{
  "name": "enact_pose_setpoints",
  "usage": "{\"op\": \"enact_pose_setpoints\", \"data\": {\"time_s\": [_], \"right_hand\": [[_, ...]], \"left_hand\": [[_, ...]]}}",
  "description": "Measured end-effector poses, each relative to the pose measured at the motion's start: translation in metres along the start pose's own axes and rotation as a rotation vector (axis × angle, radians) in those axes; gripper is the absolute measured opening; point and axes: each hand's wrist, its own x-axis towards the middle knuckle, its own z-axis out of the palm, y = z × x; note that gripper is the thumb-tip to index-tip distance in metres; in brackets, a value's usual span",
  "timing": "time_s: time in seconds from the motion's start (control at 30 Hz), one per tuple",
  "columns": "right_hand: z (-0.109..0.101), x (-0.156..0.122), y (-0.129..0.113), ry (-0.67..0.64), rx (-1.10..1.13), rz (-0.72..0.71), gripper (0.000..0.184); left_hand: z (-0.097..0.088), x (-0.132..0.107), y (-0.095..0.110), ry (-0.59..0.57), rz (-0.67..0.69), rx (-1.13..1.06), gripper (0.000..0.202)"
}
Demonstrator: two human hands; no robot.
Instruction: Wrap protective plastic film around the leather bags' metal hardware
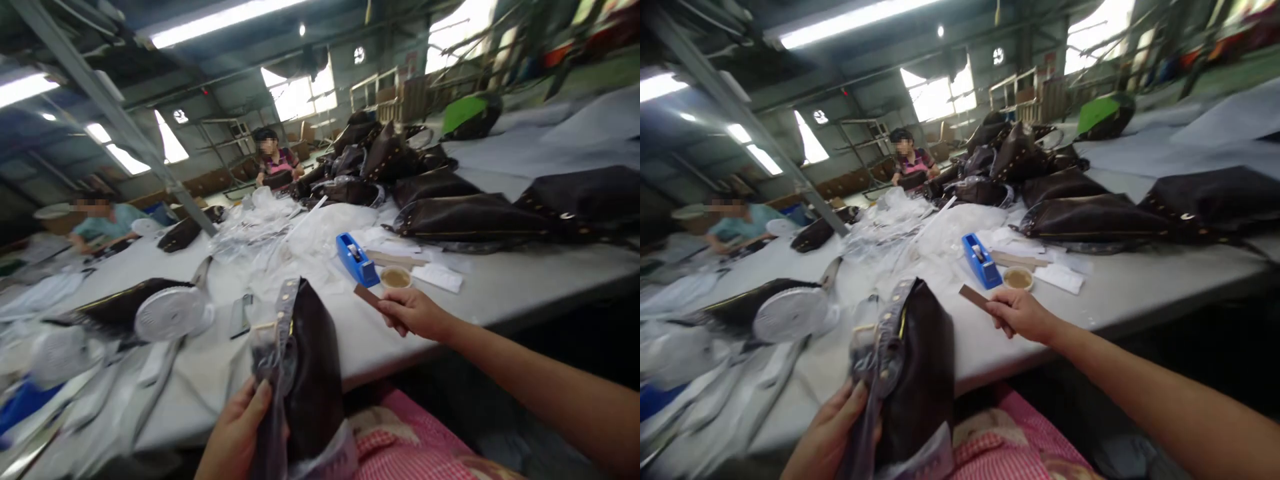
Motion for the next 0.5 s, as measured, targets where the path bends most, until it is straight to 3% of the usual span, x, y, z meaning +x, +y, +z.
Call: {"op": "enact_pose_setpoints", "data": {"time_s": [0.1, 0.2, 0.37, 0.5], "right_hand": [[0.047, -0.016, -0.036, -0.184, 0.057, -0.158, 0.031], [0.077, -0.019, -0.056, -0.198, -0.047, -0.24, 0.023], [0.101, -0.012, -0.071, -0.14, -0.189, -0.292, 0.022], [0.117, -0.007, -0.082, -0.144, -0.157, -0.335, 0.022]], "left_hand": [[0.001, -0.002, -0.003, -0.045, 0.061, -0.056, 0.047], [-0.005, 0.0, -0.008, -0.071, 0.077, -0.084, 0.046], [-0.011, -0.004, -0.011, -0.116, 0.112, -0.107, 0.044], [-0.003, -0.01, -0.011, -0.121, 0.103, -0.053, 0.044]]}}
